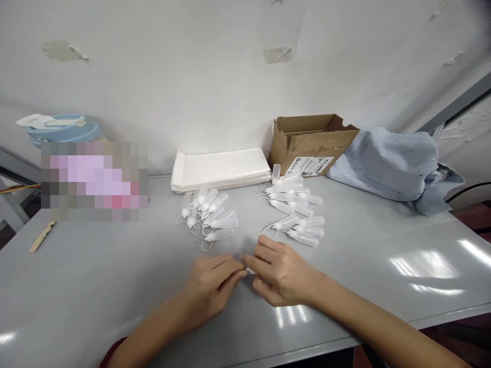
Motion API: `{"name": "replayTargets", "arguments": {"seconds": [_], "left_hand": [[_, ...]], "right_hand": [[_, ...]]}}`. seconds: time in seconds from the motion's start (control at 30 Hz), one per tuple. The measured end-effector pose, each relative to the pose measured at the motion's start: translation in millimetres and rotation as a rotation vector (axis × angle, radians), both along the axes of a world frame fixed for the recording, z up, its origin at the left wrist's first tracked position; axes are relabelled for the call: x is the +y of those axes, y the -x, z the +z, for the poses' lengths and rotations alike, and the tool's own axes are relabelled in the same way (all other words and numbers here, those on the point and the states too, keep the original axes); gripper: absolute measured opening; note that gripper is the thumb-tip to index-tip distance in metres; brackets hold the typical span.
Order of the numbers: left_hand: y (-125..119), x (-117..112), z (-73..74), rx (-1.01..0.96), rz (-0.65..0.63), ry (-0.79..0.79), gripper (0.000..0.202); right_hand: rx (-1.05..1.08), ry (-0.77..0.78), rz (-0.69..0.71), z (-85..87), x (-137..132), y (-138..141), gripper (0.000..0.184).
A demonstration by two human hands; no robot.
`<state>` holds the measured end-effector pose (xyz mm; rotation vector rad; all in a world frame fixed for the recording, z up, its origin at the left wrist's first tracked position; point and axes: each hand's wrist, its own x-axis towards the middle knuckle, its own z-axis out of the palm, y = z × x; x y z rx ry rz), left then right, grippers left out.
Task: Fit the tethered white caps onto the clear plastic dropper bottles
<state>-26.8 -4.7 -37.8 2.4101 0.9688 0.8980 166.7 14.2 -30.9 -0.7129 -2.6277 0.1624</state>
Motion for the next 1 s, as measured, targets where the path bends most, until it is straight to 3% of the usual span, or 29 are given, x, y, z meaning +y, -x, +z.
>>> {"name": "replayTargets", "arguments": {"seconds": [0.27, 0.37, 0.47, 0.57, 1.0], "left_hand": [[4.4, 4.6, 5.3, -0.084, 0.075, -0.033, 0.008], [8.0, 6.3, 6.1, -0.130, 0.128, -0.046, 0.008], [11.0, 7.7, 10.6, -0.151, 0.165, -0.018, 0.010], [11.2, 7.9, 15.9, -0.165, 0.184, -0.003, 0.011], [11.2, 4.5, 12.6, -0.197, 0.118, 0.065, 0.012]], "right_hand": [[0.042, 0.035, -0.048, 7.3, 8.5, -10.0, 0.029], [0.115, 0.128, -0.066, 12.2, 12.1, -17.9, 0.036], [0.201, 0.250, -0.104, 17.4, 14.3, -23.2, 0.028], [0.286, 0.277, -0.082, 19.9, 14.4, -23.2, 0.022], [0.295, 0.279, -0.046, 15.4, 9.6, -19.1, 0.022]]}}
